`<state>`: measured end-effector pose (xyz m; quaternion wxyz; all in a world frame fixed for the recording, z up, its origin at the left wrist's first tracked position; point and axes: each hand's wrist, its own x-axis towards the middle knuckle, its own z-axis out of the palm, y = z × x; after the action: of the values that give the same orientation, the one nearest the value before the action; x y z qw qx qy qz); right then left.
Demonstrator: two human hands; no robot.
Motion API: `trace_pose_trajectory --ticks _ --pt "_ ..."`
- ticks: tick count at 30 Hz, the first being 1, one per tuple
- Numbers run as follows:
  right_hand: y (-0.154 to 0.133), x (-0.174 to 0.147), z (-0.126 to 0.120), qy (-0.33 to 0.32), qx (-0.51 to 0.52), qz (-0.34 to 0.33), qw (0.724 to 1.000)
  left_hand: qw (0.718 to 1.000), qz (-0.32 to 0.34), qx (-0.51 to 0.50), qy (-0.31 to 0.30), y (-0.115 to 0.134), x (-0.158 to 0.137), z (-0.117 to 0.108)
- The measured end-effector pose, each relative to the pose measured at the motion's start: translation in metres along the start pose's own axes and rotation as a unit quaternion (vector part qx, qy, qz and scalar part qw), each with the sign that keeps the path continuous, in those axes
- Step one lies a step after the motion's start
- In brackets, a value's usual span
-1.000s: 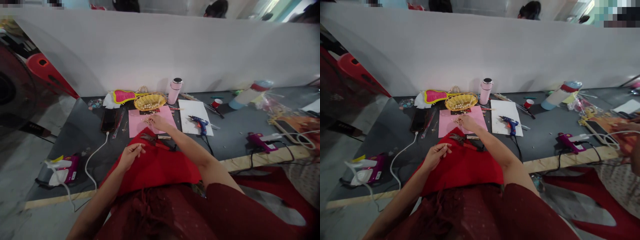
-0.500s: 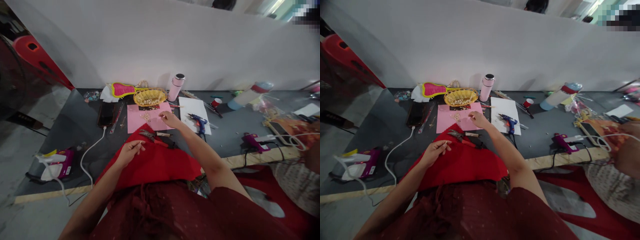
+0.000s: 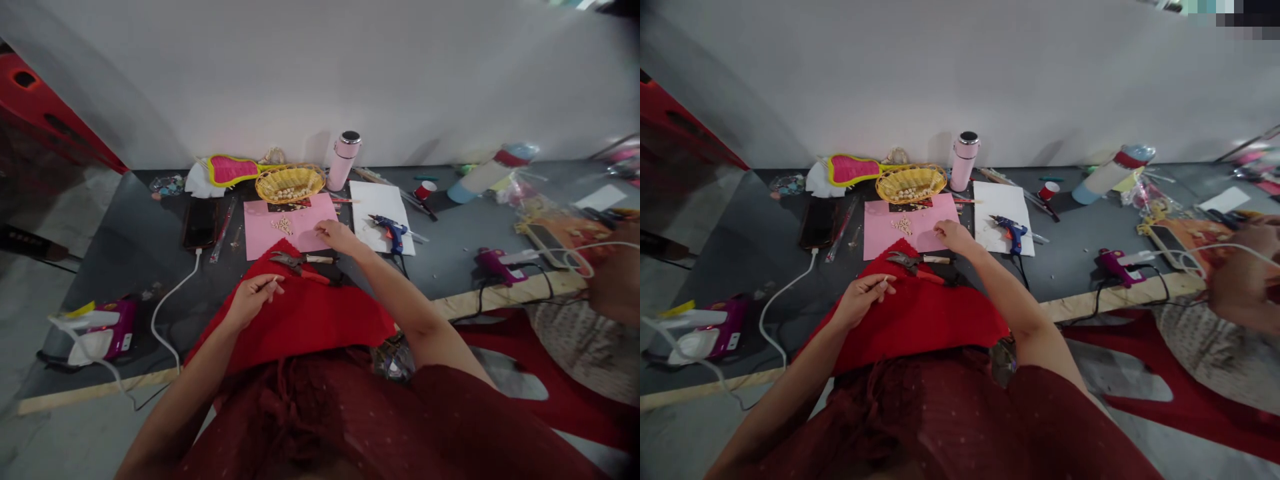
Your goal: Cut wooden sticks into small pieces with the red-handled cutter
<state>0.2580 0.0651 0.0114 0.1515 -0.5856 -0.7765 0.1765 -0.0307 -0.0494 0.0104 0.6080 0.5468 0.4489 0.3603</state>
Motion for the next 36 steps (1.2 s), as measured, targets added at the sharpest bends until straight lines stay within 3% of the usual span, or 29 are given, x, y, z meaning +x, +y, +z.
trace_pose_trajectory --ticks 5,9,13,16,22,30,36 --pt "-0.020 0.003 -0.002 0.014 0.000 -0.004 1.000 1.000 0.009 -0.018 0.009 -0.004 0.000 0.000" --pt "-0.056 -0.017 -0.006 0.013 0.046 -0.041 0.998 1.000 0.005 -0.007 0.009 -0.003 0.000 0.000" --pt "-0.094 -0.046 0.000 0.011 0.205 -0.136 0.969 0.999 0.017 0.029 0.012 0.005 0.003 0.001" --pt "-0.109 -0.058 0.009 0.018 0.266 -0.159 0.951 0.997 0.030 0.077 0.008 0.016 0.010 0.002" --pt "-0.107 -0.061 0.024 0.049 0.302 -0.139 0.942 0.992 0.029 0.119 -0.012 0.031 0.026 0.010" --pt "-0.097 -0.062 0.033 0.037 0.351 -0.133 0.926 0.997 -0.009 0.039 -0.072 0.023 0.033 0.012" --pt "-0.094 -0.060 0.035 0.035 0.352 -0.151 0.923 0.996 -0.035 -0.018 -0.078 0.015 0.033 0.010"
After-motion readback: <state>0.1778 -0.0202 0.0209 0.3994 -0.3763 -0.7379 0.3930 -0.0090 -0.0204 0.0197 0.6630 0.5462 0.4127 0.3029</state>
